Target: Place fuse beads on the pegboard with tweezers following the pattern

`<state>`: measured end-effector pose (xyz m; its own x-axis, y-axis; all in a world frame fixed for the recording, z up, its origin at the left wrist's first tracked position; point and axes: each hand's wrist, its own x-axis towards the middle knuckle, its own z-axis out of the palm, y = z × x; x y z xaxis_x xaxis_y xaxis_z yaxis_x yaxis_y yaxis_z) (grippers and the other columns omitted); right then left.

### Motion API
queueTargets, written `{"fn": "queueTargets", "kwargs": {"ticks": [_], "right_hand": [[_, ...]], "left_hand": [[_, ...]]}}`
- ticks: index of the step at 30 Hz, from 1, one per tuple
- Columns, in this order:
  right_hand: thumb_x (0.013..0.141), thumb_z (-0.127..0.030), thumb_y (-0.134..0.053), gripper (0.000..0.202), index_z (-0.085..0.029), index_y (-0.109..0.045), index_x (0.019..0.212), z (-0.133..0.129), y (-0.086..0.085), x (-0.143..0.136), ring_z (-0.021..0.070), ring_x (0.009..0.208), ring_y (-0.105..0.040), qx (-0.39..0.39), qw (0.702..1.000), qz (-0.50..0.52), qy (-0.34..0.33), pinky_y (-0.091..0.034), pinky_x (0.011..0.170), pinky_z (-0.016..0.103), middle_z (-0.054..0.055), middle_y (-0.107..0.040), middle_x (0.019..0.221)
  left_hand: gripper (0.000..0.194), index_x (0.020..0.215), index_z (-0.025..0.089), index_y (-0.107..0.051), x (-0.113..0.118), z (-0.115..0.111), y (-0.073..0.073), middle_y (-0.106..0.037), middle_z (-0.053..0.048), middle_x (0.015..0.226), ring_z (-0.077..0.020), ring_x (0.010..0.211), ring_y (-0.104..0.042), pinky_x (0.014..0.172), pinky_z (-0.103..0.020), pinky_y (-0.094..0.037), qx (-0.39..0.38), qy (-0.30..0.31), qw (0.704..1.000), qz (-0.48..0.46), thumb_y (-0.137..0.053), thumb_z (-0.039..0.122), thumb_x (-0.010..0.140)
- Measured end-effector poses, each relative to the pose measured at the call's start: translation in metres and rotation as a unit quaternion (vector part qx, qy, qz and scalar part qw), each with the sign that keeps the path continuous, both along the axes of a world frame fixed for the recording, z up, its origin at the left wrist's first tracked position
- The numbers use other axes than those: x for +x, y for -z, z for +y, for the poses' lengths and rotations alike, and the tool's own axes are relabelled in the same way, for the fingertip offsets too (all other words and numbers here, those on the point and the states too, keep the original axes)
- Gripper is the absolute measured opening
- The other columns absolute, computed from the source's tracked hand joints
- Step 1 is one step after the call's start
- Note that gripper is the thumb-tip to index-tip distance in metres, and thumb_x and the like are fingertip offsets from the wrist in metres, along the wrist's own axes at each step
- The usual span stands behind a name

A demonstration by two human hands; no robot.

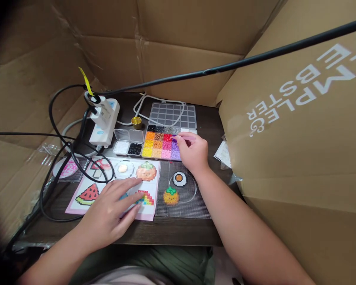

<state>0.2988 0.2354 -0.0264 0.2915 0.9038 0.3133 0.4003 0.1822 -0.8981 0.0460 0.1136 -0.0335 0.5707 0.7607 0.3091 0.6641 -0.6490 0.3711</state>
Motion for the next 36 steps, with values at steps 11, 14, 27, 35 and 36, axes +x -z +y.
{"fn": "queueTargets", "kwargs": {"ticks": [11,14,27,35,36], "right_hand": [[0.082,-0.033,-0.068,0.020,-0.015,-0.078,0.085,0.002,0.002,0.001,0.0202,0.076,-0.072,-0.014,1.000,-0.019,0.005,-0.058,0.070,0.034,0.010,-0.078,0.085],[0.081,-0.032,-0.069,0.018,-0.016,-0.078,0.083,0.002,0.001,0.000,0.0192,0.071,-0.071,-0.013,1.000,-0.020,0.008,-0.058,0.066,0.033,0.009,-0.077,0.080],[0.079,-0.032,-0.071,0.018,-0.016,-0.077,0.082,0.001,-0.001,0.000,0.0161,0.060,-0.066,0.001,1.000,0.017,0.025,-0.057,0.060,0.032,0.008,-0.076,0.077],[0.078,-0.027,-0.073,0.008,-0.020,-0.076,0.076,-0.021,-0.029,0.001,0.0143,0.058,-0.060,0.056,0.991,0.117,0.031,-0.051,0.053,0.029,0.005,-0.074,0.073],[0.078,-0.026,-0.074,0.007,-0.020,-0.076,0.077,-0.027,-0.034,0.002,0.0139,0.057,-0.059,0.063,0.989,0.130,0.027,-0.050,0.052,0.028,0.005,-0.073,0.072]], "left_hand": [[0.023,0.114,0.022,-0.067,0.001,0.000,-0.001,-0.062,-0.012,0.136,-0.0306,0.125,-0.057,0.101,-0.052,-0.047,0.001,0.000,1.000,-0.003,-0.056,0.021,0.094],[0.024,0.115,0.021,-0.067,0.001,-0.001,-0.001,-0.061,-0.013,0.137,-0.0304,0.125,-0.057,0.102,-0.052,-0.047,0.007,-0.003,1.000,-0.001,-0.057,0.021,0.093],[0.022,0.113,0.021,-0.066,0.000,0.000,0.000,-0.061,-0.012,0.136,-0.0302,0.126,-0.055,0.101,-0.052,-0.046,-0.001,0.000,1.000,-0.003,-0.055,0.021,0.094],[0.021,0.111,0.020,-0.066,0.000,0.000,-0.001,-0.062,-0.012,0.134,-0.0292,0.123,-0.057,0.099,-0.050,-0.047,0.006,0.006,1.000,-0.003,-0.053,0.020,0.095],[0.021,0.111,0.020,-0.066,0.000,0.000,-0.001,-0.062,-0.012,0.134,-0.0293,0.123,-0.057,0.098,-0.050,-0.047,0.007,0.006,1.000,-0.004,-0.053,0.020,0.095]]}}
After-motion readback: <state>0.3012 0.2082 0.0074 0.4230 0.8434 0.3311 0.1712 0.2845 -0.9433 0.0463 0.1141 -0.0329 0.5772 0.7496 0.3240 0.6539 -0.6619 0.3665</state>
